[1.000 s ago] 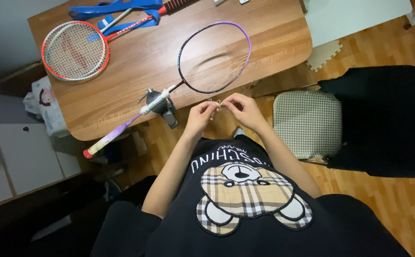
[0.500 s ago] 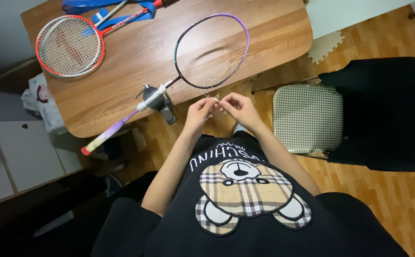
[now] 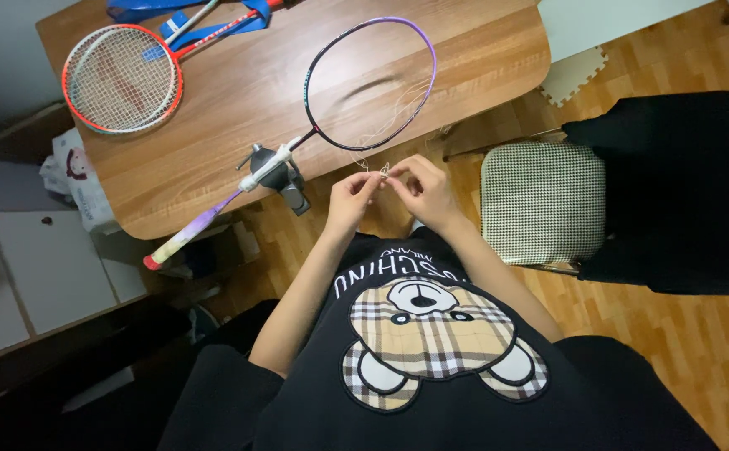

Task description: The person sits at a table with a badminton racket clamped to its edge and threads string through the racket grommets by hand, pulling and knotting the string while working on the strings near the throat of the frame.

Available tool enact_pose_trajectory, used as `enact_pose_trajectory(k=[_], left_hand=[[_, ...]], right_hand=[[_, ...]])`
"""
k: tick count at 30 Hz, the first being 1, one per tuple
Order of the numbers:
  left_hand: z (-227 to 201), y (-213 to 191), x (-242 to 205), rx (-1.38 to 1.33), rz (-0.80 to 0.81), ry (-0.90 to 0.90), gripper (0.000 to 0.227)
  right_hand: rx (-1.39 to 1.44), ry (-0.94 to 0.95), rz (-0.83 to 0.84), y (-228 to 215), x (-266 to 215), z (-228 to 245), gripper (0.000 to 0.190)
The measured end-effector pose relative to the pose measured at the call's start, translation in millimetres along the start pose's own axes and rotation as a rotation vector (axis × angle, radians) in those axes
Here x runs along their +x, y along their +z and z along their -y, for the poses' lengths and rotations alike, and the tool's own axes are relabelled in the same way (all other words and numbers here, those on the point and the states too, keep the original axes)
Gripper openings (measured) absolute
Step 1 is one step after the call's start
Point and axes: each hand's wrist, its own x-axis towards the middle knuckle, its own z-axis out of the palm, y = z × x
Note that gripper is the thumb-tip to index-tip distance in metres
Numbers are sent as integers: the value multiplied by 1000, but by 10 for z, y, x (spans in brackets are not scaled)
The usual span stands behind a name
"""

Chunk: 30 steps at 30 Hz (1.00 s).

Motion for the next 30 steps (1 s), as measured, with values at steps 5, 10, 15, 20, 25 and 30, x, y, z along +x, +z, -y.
enact_pose_trajectory(k=[5,10,15,20,25,30], left_hand=[[-36,29,-17,19,11,-23,26],[-338,173,-234,404,-355,61,30],[-978,223,-401,785,-166,808,23],[-535,186,-217,711,-128,536,12],[-188,35,-40,197,2,157,17],[-155,44,-31,233,-19,342,13]], right_hand=[[-35,9,-69,-6,-17,-35,8],[41,136,-145,-2,-62,-127,8],[169,227,-141,17,-102,-209,6],[351,275,-125,168,-149,-437,8],[366,352,-106,268,-190,-526,9],[280,317,-106,249,-161,-414,8]])
